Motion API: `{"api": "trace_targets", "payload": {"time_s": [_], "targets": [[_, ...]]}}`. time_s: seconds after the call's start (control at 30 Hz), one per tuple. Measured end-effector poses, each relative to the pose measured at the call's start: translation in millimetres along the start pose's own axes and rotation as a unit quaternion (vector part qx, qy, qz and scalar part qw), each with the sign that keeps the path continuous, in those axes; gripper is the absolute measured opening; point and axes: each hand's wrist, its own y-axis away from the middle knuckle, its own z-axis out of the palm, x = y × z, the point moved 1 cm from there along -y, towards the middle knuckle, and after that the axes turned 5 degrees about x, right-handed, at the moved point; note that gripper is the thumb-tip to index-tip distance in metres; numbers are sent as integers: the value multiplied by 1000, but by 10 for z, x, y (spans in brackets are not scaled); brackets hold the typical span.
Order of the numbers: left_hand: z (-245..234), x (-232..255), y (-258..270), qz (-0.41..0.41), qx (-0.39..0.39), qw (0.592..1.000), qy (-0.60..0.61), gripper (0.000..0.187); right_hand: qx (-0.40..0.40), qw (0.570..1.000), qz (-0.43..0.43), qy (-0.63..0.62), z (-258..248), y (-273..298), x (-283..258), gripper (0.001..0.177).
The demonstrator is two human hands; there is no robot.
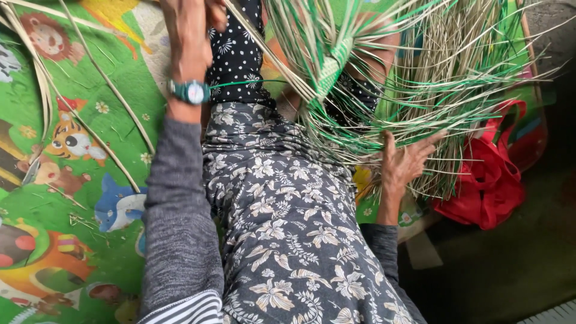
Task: The person weaves a basket by hand using green and white plastic strips, interlacing them together while sitting on a mat.
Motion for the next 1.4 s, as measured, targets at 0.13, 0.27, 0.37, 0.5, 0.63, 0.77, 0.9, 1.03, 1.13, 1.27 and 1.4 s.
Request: {"api": "trace_targets", "payload": {"time_s": [0.13,0.27,0.37,0.5,0.63,0.77,0.9,1.03,1.13,1.27,1.4], "targets": [[348,756,599,-242,-73,967,-35,48,-71,996,54,16,-485,-39,-238,116],[518,712,1151,-258,-181,949,-30,34,-202,974,55,80,-977,98,-418,106],[482,405,1316,-202,-163,950,-175,43,-222,968,74,86,-1268,80,-419,95],[457,373,1342,-216,-147,945,-195,41,31,981,-143,-124,-1298,324,-825,48],[622,726,1185,-276,-177,925,-190,58,20,885,-409,-220,-968,572,-1544,49],[874,963,884,-322,-211,909,-158,104,-102,910,-399,-57,-672,906,-1968,122],[1010,704,566,-296,-173,932,-120,117,-201,914,-350,-41,-483,911,-1825,92],[987,694,553,-244,-173,939,-166,107,-275,907,-304,-99,-352,862,-1583,86],[919,723,549,-199,-174,941,-210,98,-294,907,-258,-159,-280,858,-1494,79],[839,812,559,-120,-173,938,-277,84,-301,900,-236,-208,-546,882,-1719,69],[753,806,734,-71,-173,929,-318,76,-313,886,-274,-204,-521,816,-1769,71]]}}
